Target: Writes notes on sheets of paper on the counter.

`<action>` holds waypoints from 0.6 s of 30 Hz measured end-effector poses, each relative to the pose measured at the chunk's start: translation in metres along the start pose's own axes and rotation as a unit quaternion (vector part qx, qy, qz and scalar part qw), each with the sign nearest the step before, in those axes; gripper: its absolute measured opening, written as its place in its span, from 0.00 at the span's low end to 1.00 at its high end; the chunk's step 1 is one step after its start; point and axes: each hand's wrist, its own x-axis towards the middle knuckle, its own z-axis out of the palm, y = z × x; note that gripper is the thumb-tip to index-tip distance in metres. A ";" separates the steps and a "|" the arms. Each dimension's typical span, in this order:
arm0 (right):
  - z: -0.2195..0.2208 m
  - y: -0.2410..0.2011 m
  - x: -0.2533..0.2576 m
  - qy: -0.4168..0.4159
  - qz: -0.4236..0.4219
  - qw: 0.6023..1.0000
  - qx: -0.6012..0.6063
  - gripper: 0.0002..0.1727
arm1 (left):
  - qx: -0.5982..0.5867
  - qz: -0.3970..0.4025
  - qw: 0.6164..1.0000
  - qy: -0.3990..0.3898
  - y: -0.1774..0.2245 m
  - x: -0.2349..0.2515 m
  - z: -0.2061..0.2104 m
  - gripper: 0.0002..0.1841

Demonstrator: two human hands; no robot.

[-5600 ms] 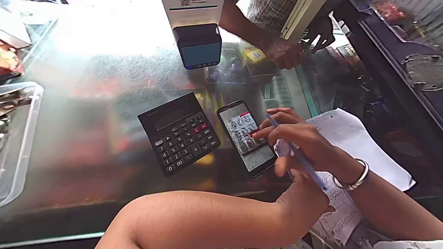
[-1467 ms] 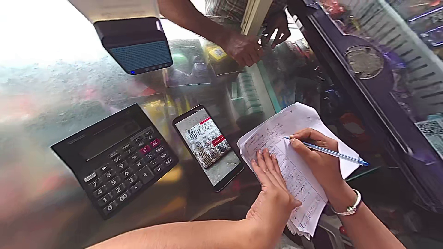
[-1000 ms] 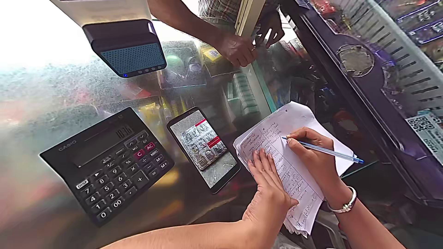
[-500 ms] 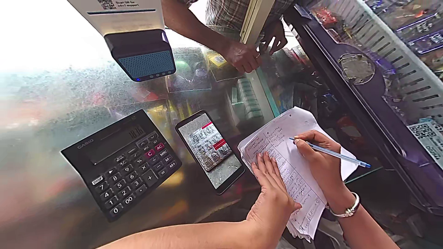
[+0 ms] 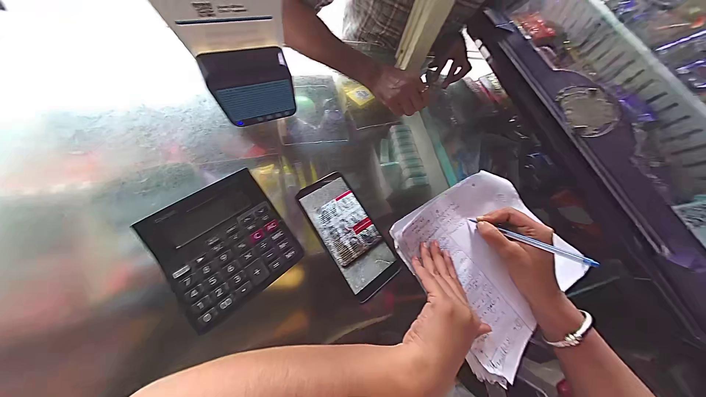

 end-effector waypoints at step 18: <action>0.000 0.001 0.001 0.016 0.013 1.000 0.013 0.03 | 0.023 -0.004 0.999 0.025 0.001 0.000 0.005 0.58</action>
